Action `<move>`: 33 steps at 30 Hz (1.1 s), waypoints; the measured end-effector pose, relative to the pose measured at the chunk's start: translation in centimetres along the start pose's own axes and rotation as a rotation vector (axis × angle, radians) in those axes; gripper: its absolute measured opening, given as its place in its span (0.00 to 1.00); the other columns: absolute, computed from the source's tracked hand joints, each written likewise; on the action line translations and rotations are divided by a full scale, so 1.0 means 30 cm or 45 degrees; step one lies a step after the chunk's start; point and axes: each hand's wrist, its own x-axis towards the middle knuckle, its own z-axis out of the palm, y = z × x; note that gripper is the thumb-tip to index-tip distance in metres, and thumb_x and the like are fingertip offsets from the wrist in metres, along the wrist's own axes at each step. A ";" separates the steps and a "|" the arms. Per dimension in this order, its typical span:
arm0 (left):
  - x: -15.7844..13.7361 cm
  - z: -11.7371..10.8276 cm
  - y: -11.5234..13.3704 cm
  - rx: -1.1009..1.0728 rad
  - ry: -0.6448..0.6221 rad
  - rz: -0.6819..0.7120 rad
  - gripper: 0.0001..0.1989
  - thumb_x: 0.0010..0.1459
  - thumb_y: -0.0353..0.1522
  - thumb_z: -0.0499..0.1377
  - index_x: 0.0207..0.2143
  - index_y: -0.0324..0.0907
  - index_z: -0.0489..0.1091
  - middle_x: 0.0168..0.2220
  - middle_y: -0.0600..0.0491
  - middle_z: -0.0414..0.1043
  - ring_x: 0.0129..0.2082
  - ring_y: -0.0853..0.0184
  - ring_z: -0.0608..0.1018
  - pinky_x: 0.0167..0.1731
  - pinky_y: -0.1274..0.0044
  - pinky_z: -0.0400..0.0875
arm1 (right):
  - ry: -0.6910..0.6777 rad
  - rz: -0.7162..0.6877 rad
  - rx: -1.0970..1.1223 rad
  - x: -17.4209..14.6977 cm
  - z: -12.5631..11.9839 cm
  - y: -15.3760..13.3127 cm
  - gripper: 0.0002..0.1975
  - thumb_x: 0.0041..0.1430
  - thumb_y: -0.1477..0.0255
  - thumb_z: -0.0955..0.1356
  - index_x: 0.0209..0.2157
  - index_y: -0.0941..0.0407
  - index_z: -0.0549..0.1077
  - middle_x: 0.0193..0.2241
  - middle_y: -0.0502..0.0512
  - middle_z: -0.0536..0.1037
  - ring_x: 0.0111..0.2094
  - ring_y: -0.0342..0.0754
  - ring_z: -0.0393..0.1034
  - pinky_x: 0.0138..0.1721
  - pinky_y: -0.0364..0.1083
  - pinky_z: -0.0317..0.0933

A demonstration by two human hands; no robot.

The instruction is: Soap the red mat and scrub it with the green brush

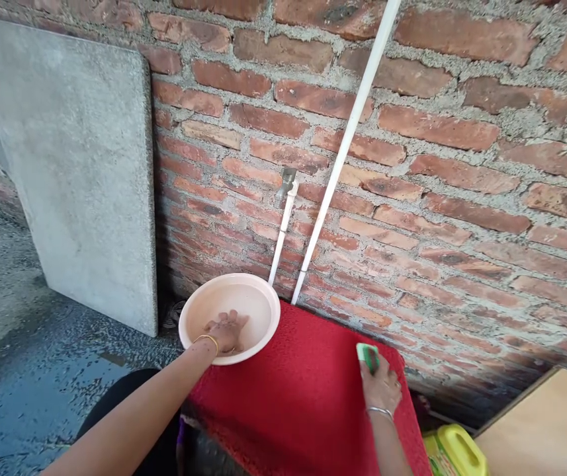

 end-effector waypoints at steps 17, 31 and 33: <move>-0.011 -0.013 -0.001 0.050 -0.023 0.005 0.48 0.52 0.41 0.64 0.72 0.53 0.47 0.69 0.35 0.46 0.66 0.33 0.53 0.47 0.41 0.67 | -0.162 -0.526 0.017 -0.099 0.098 -0.386 0.26 0.65 0.58 0.64 0.61 0.51 0.68 0.47 0.63 0.77 0.47 0.58 0.72 0.49 0.53 0.62; -0.043 -0.026 0.010 0.033 0.012 0.006 0.47 0.51 0.39 0.64 0.71 0.52 0.48 0.69 0.35 0.48 0.66 0.34 0.54 0.47 0.40 0.66 | -0.010 0.063 0.061 0.009 0.036 -0.051 0.31 0.62 0.51 0.63 0.61 0.53 0.68 0.46 0.70 0.78 0.44 0.63 0.76 0.42 0.56 0.67; -0.044 -0.026 0.010 0.031 0.012 0.006 0.46 0.51 0.38 0.63 0.71 0.53 0.49 0.68 0.36 0.49 0.66 0.34 0.55 0.46 0.41 0.67 | -0.046 -0.115 0.092 -0.040 0.059 -0.217 0.28 0.62 0.54 0.64 0.61 0.50 0.68 0.45 0.64 0.78 0.44 0.59 0.75 0.44 0.54 0.66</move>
